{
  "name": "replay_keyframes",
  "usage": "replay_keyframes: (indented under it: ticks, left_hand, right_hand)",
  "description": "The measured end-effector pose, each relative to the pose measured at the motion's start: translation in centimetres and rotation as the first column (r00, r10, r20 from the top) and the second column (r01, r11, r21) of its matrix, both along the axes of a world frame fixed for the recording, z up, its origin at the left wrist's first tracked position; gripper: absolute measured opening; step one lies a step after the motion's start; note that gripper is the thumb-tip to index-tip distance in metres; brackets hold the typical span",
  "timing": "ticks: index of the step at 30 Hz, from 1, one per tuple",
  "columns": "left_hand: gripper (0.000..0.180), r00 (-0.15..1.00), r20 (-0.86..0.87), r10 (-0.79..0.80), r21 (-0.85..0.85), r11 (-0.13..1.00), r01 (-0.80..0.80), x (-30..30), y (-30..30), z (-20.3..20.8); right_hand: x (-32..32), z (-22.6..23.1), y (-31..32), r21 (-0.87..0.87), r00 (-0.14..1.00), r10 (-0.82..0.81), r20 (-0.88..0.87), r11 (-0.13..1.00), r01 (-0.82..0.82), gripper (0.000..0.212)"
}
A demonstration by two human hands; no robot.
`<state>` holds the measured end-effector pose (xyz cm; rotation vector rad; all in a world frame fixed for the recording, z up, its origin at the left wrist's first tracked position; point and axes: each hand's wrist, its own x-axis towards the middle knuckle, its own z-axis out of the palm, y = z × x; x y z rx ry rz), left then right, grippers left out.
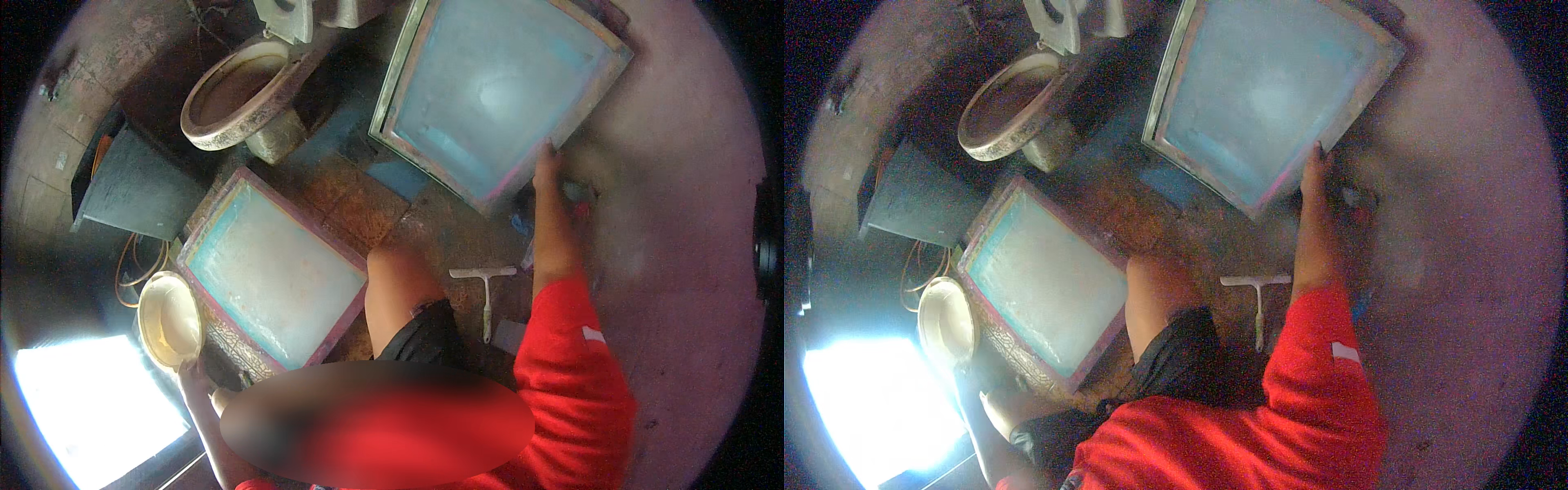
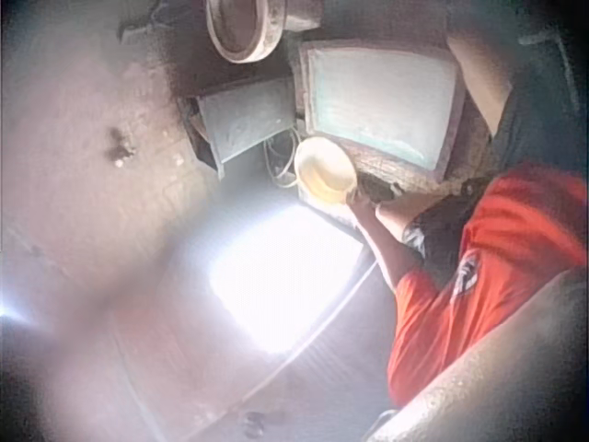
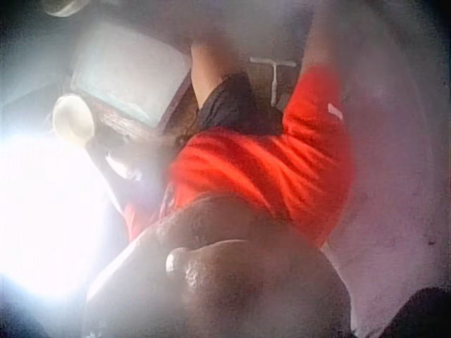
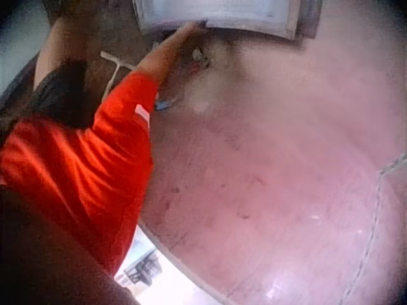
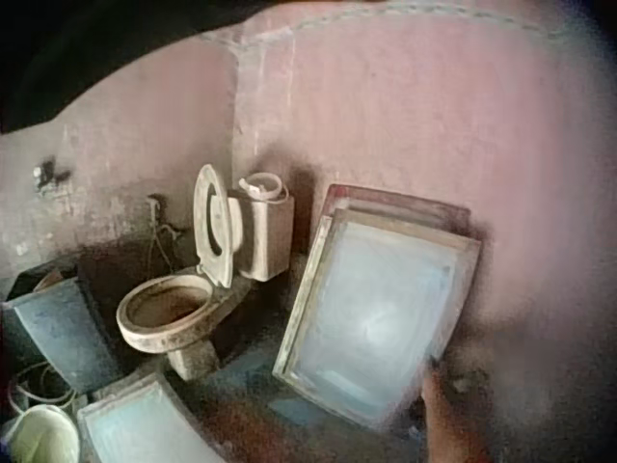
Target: The person cleans a screen printing frame by applying a white liquid from a bowl and scrubbing it with a squeegee.
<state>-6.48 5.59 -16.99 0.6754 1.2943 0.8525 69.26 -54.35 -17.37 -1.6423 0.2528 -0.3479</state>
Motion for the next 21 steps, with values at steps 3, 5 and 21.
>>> replay_keyframes:
  ticks: [3,5,21]
  left_hand:
    - [0.02,0.999,0.014,-0.031,0.012,0.999,0.03,-2.9,0.9,-4.7]
    - [0.021,0.954,-0.191,-0.233,0.356,0.889,0.288,-8.6,5.2,-5.8]
    - [0.018,0.394,-0.919,-0.001,0.335,0.526,0.782,-1.3,1.1,-3.1]
  right_hand:
    - [-2.5,1.3,-0.5,0.05,0.997,0.01,0.079,0.999,-0.014,0.072]
    - [-5.4,3.6,3.5,0.135,0.992,0.061,0.109,0.988,-0.076,0.068]
    - [-16.0,24.0,4.9,0.067,0.96,0.13,0.25,0.986,-0.151,0.074]
